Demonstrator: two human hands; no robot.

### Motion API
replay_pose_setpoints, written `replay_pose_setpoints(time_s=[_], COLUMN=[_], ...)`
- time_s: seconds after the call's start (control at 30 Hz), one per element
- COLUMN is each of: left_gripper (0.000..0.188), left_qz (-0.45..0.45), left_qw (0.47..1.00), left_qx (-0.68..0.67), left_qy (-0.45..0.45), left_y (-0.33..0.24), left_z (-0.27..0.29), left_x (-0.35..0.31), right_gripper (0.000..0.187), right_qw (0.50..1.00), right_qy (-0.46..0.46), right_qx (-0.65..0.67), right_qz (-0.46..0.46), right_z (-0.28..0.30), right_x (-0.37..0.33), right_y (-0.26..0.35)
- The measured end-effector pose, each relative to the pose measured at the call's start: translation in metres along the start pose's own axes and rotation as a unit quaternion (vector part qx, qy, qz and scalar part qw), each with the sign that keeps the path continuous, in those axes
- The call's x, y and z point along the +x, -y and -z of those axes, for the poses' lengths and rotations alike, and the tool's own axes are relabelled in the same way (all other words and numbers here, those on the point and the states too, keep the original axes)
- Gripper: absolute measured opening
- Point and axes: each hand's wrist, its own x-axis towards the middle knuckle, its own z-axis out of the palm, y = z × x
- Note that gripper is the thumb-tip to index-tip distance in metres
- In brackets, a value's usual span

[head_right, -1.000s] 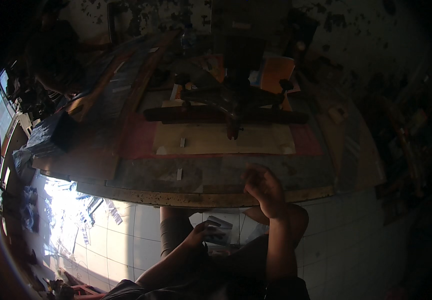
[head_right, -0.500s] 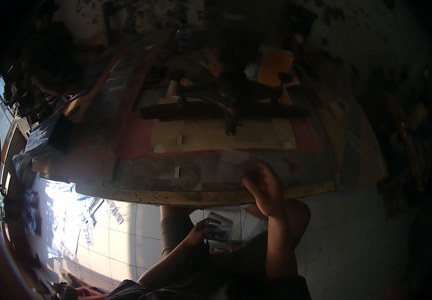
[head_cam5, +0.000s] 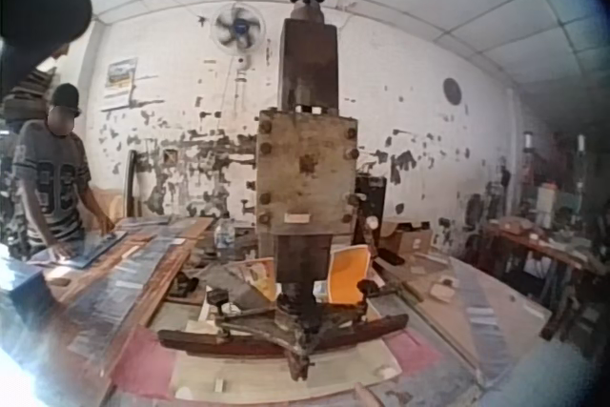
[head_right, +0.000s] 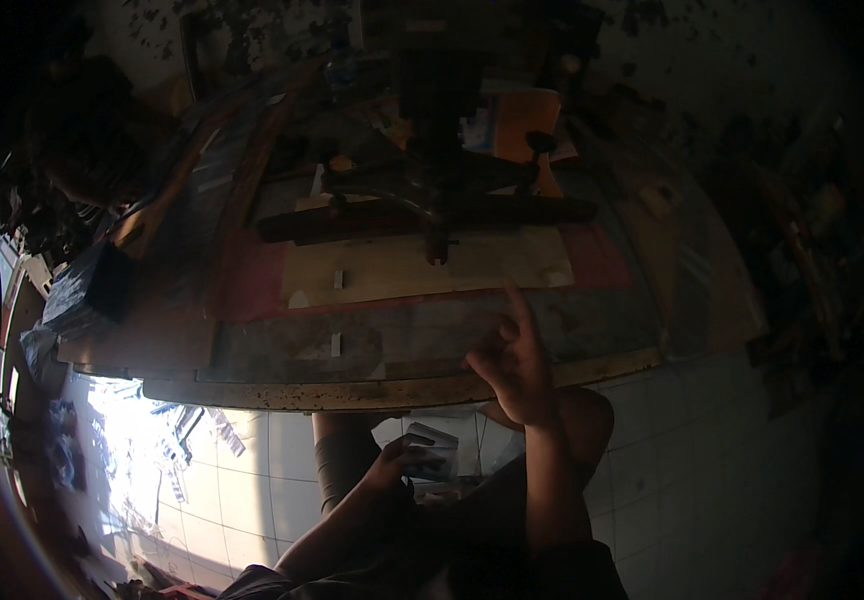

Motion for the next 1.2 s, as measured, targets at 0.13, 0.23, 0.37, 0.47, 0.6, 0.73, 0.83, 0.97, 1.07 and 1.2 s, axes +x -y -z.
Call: replay_pose_setpoints(time_s=[0.13, 0.23, 0.37, 0.47, 0.6, 0.73, 0.83, 0.97, 1.07, 1.2], left_gripper=[0.039, 0.038, 0.038, 0.037, 0.038, 0.04, 0.036, 0.037, 0.038, 0.039], left_qz=[0.007, 0.036, 0.046, 0.042, 0.084, 0.014, 0.057, 0.072, 0.078, 0.085], left_qw=[1.0, 0.999, 0.996, 0.996, 0.99, 0.999, 0.998, 0.994, 0.993, 0.992], left_qx=[0.003, -0.026, -0.082, -0.076, -0.113, -0.036, -0.038, -0.082, -0.088, -0.095], left_qy=[-0.002, -0.007, 0.002, 0.013, 0.009, 0.012, -0.003, 0.007, 0.006, 0.007], left_y=[0.003, 0.004, 0.021, 0.023, 0.021, 0.015, 0.012, 0.017, 0.019, 0.012], left_z=[0.0, 0.0, 0.008, 0.008, 0.009, 0.004, 0.002, 0.007, 0.007, 0.005], left_x=[0.002, 0.002, 0.003, 0.003, 0.005, 0.004, 0.003, 0.005, 0.006, 0.007], right_gripper=[0.064, 0.06, 0.056, 0.057, 0.059, 0.058, 0.057, 0.056, 0.057, 0.059], right_qw=[0.999, 0.996, 0.996, 0.995, 0.994, 0.991, 0.989, 0.993, 0.995, 0.997], right_qy=[0.014, 0.047, 0.049, 0.051, 0.049, 0.048, 0.04, 0.04, 0.046, 0.046], right_qx=[-0.047, -0.073, -0.07, -0.076, -0.087, -0.12, -0.138, -0.109, -0.092, -0.057], right_qz=[-0.002, -0.019, 0.007, 0.027, 0.037, 0.036, 0.022, 0.022, 0.012, -0.017], right_z=[0.012, 0.018, 0.014, 0.012, 0.012, 0.016, 0.013, 0.013, 0.016, 0.018], right_x=[-0.002, -0.004, -0.003, -0.003, -0.003, -0.002, -0.001, 0.001, 0.001, -0.001], right_y=[-0.01, -0.011, -0.009, -0.01, -0.01, -0.012, -0.007, -0.008, -0.009, -0.008])
